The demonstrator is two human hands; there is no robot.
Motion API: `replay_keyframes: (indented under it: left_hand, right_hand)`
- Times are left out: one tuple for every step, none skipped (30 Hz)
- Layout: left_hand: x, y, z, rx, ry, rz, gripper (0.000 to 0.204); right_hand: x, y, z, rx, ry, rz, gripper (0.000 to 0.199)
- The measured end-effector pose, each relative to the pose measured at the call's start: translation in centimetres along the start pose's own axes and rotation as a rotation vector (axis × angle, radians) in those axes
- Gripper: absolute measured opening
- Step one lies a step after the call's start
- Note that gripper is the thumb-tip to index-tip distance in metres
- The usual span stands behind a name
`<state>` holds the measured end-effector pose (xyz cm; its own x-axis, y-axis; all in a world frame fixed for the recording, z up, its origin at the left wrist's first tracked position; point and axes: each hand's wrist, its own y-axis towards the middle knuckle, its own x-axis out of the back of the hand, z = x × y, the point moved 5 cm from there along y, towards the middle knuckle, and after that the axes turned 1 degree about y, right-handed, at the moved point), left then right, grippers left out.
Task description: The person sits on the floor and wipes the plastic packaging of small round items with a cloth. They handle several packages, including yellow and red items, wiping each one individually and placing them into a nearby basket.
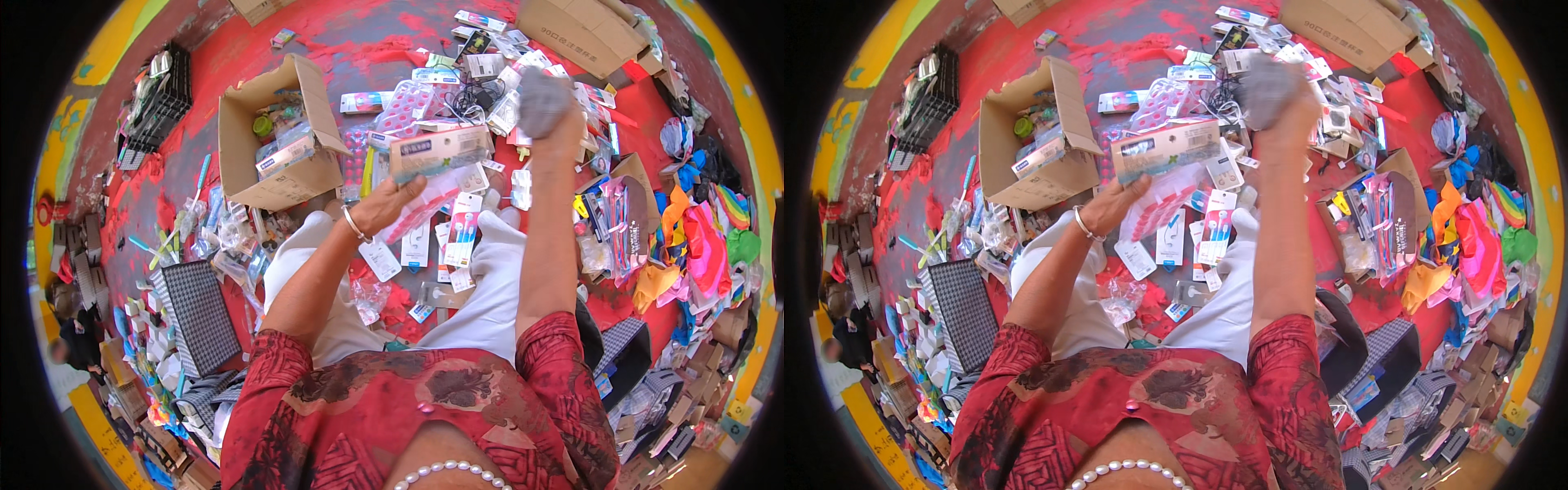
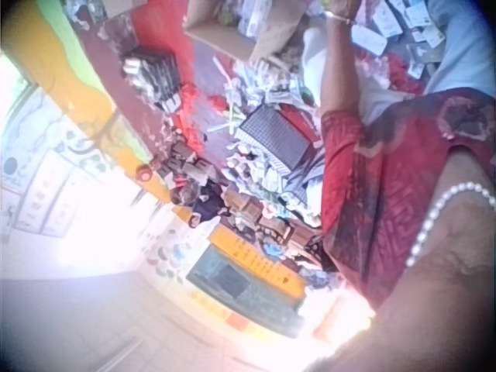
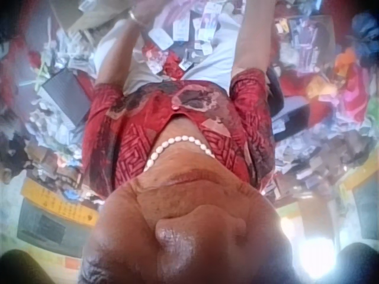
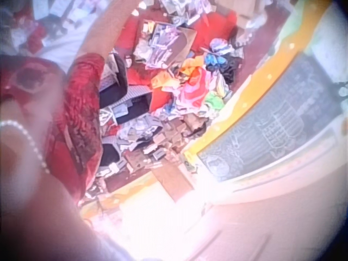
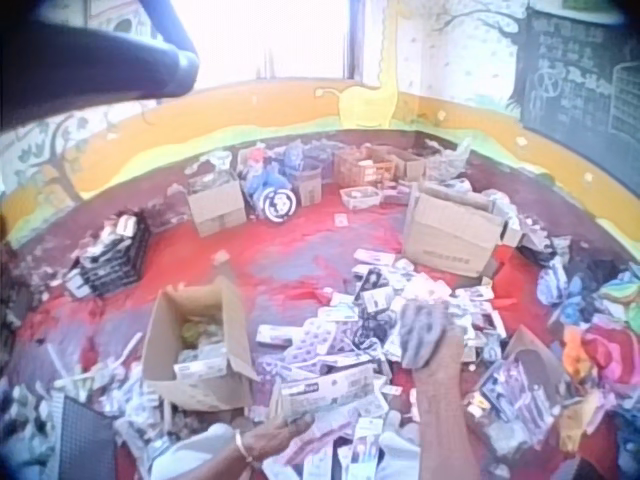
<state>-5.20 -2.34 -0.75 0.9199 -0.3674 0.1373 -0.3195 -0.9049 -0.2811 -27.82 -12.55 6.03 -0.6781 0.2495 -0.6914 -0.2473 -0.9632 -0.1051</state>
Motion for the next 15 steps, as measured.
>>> replay_keyframes:
  left_hand:
    - [0.4,-0.2,0.3,0.068,0.005,-0.029,0.055]
    - [1.1,0.0,0.5,0.109,-0.089,-0.057,0.054]
    - [1.6,0.4,0.6,0.134,-0.103,-0.043,0.053]
    - [2.2,0.9,0.6,0.108,-0.114,-0.014,0.052]
    - [2.6,1.5,0.8,0.107,-0.106,-0.014,0.051]
    - [2.3,1.9,0.9,0.053,-0.281,-0.010,0.048]
    - [1.9,2.1,1.0,0.004,-0.472,0.048,0.047]
    - [1.6,2.2,1.3,0.008,-0.631,0.072,0.047]
    - [1.2,2.2,1.5,0.027,-0.776,0.098,0.047]
    - [1.1,1.9,1.3,-0.003,-0.827,0.132,0.047]
    - [1.0,1.5,1.1,-0.017,-0.866,0.169,0.047]
    - [1.0,1.0,0.8,-0.047,-0.919,0.201,0.047]
    - [1.1,0.5,0.5,-0.049,-0.932,0.229,0.048]
    - [1.4,0.2,0.0,-0.076,-0.954,0.254,0.048]
    - [1.8,-0.1,-0.5,-0.126,-0.996,0.297,0.049]
  right_hand:
    - [2.1,0.7,1.1,0.052,0.032,-0.149,0.030]
    - [2.2,1.4,1.1,-0.042,0.228,0.025,0.034]
    - [2.6,1.5,1.0,-0.008,0.134,0.087,0.032]
    - [3.2,0.9,0.7,0.034,0.042,0.105,0.030]
    - [3.0,0.0,-0.1,0.097,-0.039,0.163,0.029]
    - [2.7,-0.7,-0.9,0.314,-0.441,-0.018,0.024]
    - [1.0,-2.0,-1.5,0.495,-0.972,0.056,0.022]
    - [-1.0,-4.0,-2.9,0.744,-1.123,0.143,0.016]
    - [-2.6,-5.1,-4.5,0.785,-1.233,0.350,0.015]
    - [-4.1,-6.3,-6.0,0.836,-1.286,0.662,0.014]
    - [-4.6,-6.7,-6.2,0.932,-1.352,0.739,0.015]
    - [-4.0,-5.8,-5.4,0.901,-1.375,0.491,0.015]
    - [-3.2,-4.8,-4.5,0.899,-1.401,0.318,0.016]
    - [-1.9,-3.4,-3.4,0.846,-1.510,0.140,0.017]
    - [-0.2,-1.9,-2.5,0.750,-1.612,-0.055,0.019]
